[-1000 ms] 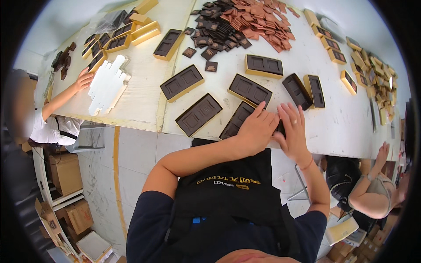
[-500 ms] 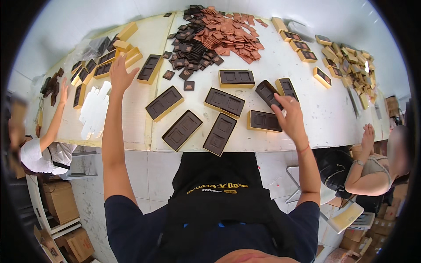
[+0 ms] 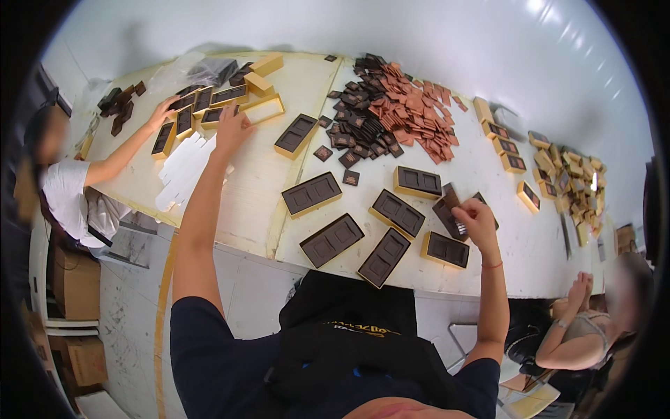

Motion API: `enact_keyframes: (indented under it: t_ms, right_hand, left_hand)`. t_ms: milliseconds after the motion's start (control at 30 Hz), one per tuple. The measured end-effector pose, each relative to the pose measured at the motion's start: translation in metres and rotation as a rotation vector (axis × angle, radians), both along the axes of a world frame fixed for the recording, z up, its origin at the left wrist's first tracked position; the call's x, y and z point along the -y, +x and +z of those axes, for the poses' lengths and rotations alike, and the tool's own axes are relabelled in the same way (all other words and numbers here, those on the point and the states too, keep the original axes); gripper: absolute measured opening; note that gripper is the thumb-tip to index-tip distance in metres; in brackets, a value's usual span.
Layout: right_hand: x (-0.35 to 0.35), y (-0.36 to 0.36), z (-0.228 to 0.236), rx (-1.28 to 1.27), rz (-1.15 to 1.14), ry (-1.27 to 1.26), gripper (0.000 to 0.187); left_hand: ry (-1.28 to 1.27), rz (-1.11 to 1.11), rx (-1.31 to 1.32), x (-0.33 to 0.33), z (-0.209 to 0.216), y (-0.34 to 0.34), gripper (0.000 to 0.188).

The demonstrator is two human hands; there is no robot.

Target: The person folds white cardboard inserts into yellow rectangular frames, then places dark rectangular inserts and small square pieces into the frames. The person arranges the completed units on the table.

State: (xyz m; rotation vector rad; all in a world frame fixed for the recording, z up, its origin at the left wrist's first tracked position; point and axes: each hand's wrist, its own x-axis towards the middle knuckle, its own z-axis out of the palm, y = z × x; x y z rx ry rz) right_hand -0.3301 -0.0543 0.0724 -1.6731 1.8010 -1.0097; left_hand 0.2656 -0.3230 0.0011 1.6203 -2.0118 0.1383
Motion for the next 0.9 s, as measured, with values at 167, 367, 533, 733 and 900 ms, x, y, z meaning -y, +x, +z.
enact_keyframes:
  t_ms: [167, 367, 533, 733, 900]
  right_hand:
    - [0.024, 0.039, 0.045, 0.068, 0.094, -0.262, 0.004]
    - [0.049, 0.172, 0.073, 0.161, 0.414, -0.323, 0.014]
    - [0.097, 0.3, 0.068, -0.146, 0.845, -0.065, 0.014]
    - [0.17, 0.355, 0.013, -0.496, 1.025, 0.293, 0.014]
    - [0.161, 0.383, 0.002, -0.444, 0.926, 0.147, 0.014]
  left_hand:
    - [0.015, -0.026, -0.303, -0.034, 0.006, 0.004, 0.024]
    - [0.026, -0.07, -0.483, -0.222, 0.038, -0.027, 0.033]
    - [0.208, -0.091, -0.708, -0.28, 0.01, -0.043, 0.065]
    - [0.156, -0.068, -0.769, -0.284, 0.001, -0.06, 0.079]
    - [0.18, -0.085, -0.74, -0.281, 0.006, -0.058, 0.084]
